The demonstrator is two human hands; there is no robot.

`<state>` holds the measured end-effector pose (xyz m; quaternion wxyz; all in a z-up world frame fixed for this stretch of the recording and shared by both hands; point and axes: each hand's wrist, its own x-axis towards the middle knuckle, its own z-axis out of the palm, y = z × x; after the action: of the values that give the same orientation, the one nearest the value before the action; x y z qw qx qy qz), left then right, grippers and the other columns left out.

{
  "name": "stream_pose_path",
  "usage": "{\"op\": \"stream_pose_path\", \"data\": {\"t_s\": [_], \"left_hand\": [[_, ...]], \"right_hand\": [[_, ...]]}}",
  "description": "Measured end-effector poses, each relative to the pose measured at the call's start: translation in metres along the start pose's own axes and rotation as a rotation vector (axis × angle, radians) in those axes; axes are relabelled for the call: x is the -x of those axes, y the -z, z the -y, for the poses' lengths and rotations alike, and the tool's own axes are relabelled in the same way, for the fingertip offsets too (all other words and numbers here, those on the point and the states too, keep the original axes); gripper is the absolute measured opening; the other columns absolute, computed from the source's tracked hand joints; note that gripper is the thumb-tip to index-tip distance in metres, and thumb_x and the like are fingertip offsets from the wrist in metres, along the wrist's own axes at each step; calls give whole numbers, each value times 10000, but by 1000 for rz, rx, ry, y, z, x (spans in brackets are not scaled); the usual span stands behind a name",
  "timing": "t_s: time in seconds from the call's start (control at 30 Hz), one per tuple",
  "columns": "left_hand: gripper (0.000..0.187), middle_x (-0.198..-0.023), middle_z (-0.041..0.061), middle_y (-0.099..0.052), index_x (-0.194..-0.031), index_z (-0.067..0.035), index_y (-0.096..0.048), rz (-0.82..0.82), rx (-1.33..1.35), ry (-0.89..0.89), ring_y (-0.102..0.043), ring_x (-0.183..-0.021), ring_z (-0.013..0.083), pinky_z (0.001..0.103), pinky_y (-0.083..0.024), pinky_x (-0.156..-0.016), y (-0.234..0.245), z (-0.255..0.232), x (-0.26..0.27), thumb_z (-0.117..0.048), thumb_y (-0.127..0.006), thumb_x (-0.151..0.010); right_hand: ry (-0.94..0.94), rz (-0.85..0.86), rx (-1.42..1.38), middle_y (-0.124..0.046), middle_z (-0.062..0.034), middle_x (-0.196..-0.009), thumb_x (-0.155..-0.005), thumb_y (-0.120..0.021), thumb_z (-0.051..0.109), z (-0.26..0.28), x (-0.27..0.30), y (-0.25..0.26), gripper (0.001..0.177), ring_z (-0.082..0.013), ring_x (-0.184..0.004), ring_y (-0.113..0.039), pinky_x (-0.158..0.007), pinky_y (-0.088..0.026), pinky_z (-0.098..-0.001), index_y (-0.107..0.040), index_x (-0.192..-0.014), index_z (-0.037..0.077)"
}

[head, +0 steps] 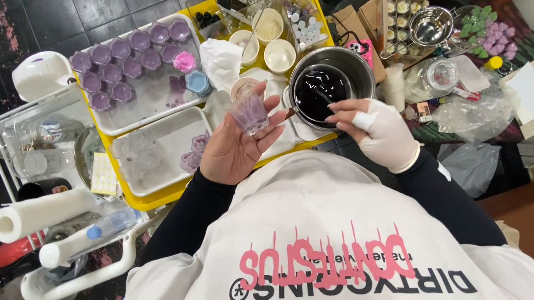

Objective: The person holds a small flower-shaped candle in one hand and repeatedly dips a thin rod into a pot of melted dark wax, brushing and coating the candle with wax over the pot. The person continues coating the same candle throughout the episode.

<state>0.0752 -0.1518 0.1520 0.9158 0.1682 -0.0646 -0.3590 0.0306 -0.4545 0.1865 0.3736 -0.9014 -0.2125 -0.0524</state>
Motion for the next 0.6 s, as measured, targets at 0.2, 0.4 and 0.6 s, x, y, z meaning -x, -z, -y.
{"op": "stream_pose_path", "data": {"t_s": [0.2, 0.4, 0.6], "left_hand": [[715, -1640, 168, -431, -1708, -75, -205, 64, 79, 25, -584, -1364, 281, 417, -472, -1210, 22, -5, -1, -456, -462, -1160], [616, -1592, 178, -453, -1595, -49, -335, 13, 45, 61, -591, -1362, 273, 421, -492, -1183, 29, -3, -4, -432, -482, -1136], [654, -1477, 94, -531, -1654, -28, -291, 10, 29, 88, -607, -1315, 245, 396, -495, -1188, 30, -3, -4, -363, -517, -1140]], "right_hand": [[-95, -128, 113, -736, -64, -1127, -985, -692, 81, 2, 8, 6, 124, -288, -1020, -711, -880, -564, -386, -745, -1096, 95], [-6, 6, 17, -736, -71, -1125, -894, -708, 61, 9, 4, -8, 182, -291, -980, -715, -826, -569, -388, -745, -1068, 100], [-51, -104, 176, -730, -87, -1114, -902, -743, 60, 5, 12, -5, 159, -305, -978, -709, -842, -559, -407, -751, -1055, 102]]}}
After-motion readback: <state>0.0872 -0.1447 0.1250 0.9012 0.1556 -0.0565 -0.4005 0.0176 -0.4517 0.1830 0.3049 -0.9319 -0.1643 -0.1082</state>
